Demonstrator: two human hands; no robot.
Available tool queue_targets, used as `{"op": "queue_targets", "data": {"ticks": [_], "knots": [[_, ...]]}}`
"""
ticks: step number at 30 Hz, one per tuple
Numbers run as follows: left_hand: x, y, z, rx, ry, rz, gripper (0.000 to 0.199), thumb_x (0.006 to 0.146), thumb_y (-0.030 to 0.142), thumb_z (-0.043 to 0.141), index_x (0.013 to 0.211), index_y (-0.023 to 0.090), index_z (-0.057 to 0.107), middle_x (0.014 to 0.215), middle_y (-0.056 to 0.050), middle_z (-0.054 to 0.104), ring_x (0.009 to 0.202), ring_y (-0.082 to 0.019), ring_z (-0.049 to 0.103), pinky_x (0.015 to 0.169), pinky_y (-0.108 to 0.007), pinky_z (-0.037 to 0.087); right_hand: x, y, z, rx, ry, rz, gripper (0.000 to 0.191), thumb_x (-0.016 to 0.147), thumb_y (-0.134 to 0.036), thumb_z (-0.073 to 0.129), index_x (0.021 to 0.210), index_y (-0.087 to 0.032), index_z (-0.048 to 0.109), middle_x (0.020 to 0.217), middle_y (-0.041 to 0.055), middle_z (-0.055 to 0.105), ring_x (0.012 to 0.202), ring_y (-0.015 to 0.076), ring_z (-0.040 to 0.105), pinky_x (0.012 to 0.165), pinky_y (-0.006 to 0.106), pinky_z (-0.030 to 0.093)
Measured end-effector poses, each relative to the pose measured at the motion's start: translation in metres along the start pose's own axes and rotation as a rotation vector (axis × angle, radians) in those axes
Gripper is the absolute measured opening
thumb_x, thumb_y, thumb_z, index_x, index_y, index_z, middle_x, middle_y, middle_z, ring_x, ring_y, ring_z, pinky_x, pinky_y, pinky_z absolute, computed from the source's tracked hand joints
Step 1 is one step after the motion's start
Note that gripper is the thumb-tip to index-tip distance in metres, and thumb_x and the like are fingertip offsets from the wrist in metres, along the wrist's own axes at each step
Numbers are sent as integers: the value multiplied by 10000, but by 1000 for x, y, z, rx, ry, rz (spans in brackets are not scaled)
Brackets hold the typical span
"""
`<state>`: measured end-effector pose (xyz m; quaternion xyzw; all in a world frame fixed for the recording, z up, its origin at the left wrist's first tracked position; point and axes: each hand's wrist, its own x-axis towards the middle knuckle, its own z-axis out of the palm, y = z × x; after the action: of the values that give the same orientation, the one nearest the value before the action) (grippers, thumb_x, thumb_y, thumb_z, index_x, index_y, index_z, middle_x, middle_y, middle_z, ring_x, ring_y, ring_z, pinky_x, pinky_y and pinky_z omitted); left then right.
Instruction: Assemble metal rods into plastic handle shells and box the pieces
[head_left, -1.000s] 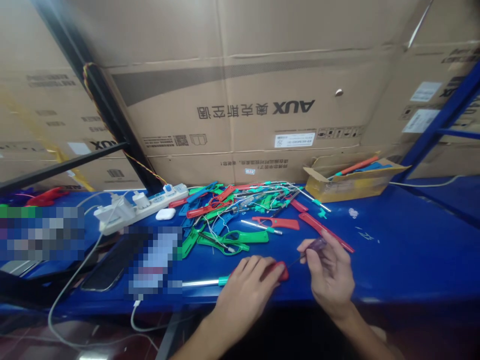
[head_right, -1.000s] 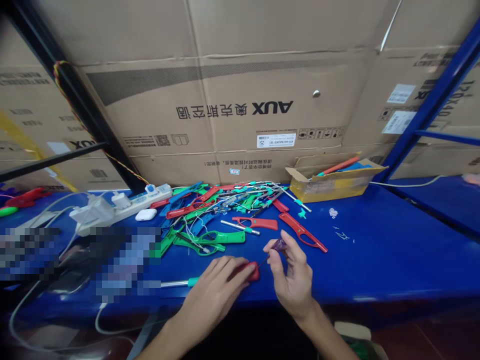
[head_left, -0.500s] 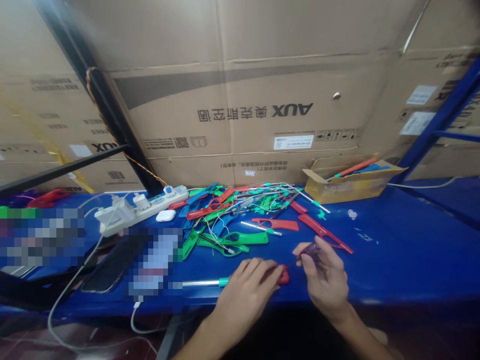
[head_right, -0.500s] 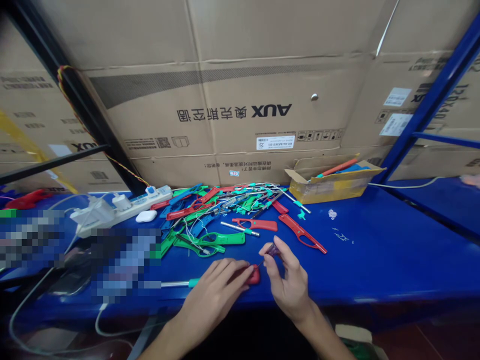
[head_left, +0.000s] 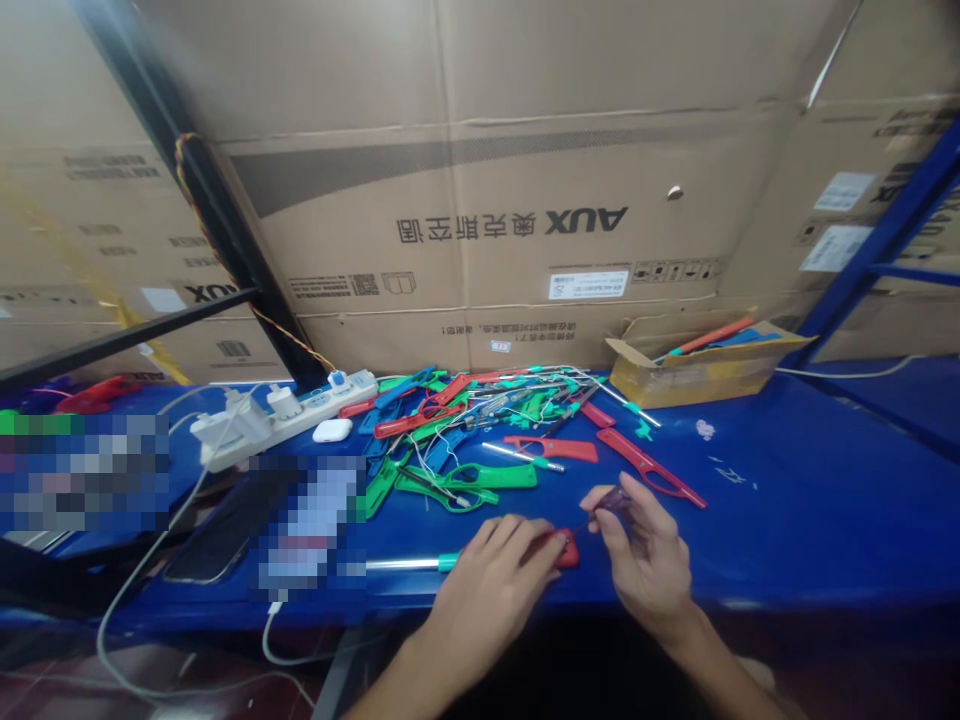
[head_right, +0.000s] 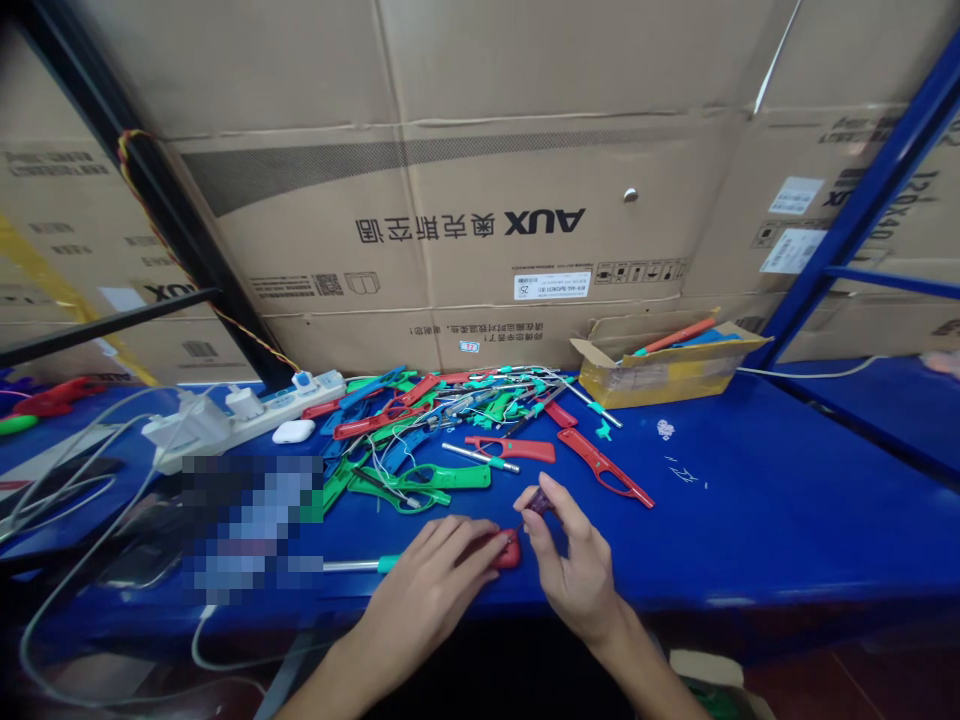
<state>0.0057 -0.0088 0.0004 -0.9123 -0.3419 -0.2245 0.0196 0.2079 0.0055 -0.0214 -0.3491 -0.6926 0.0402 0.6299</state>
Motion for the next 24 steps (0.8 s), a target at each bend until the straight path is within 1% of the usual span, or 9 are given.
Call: {"op": "queue_targets", "data": {"ticks": [5, 12, 17, 20, 24], "knots": [[0, 0, 1, -12, -9, -9, 302, 1072, 273, 481, 1351, 198, 568, 1249, -86, 657, 1058, -232, 627, 895, -393, 536, -2, 1, 0, 34, 14, -15, 567, 996, -109, 561, 1511, -288, 403, 994, 57, 723, 778, 160, 732, 658, 299, 651], [0, 0, 0, -11, -23, -7, 301, 1057, 265, 513, 1347, 196, 557, 1264, -68, 653, 1057, -247, 618, 891, -405, 527, -2, 4, 0, 36, -18, 7, 574, 991, -99, 566, 1512, -288, 418, 1020, 66, 722, 807, 164, 730, 675, 299, 646], [0, 0, 1, 14, 0, 2, 301, 1060, 264, 512, 1349, 198, 564, 1244, -79, 656, 1054, -231, 626, 890, -386, 526, -1, 5, -1, 28, -45, -37, 588, 991, -96, 567, 1521, -303, 416, 1029, 57, 728, 814, 160, 729, 678, 295, 644], [0, 0, 2, 24, 9, 8, 299, 1060, 261, 511, 1346, 197, 568, 1230, -81, 660, 1042, -230, 630, 871, -382, 528, 3, 4, 0, 10, -52, -81, 569, 989, -108, 574, 1510, -296, 443, 1010, 51, 733, 847, 173, 733, 731, 319, 648], [0, 0, 0, 30, 0, 9, 303, 1063, 260, 500, 1351, 189, 561, 1242, -82, 658, 1034, -245, 624, 855, -397, 527, 17, -1, 2, -27, -100, -49, 526, 988, -128, 581, 1478, -295, 491, 978, 40, 734, 815, 172, 723, 766, 320, 638]]}}
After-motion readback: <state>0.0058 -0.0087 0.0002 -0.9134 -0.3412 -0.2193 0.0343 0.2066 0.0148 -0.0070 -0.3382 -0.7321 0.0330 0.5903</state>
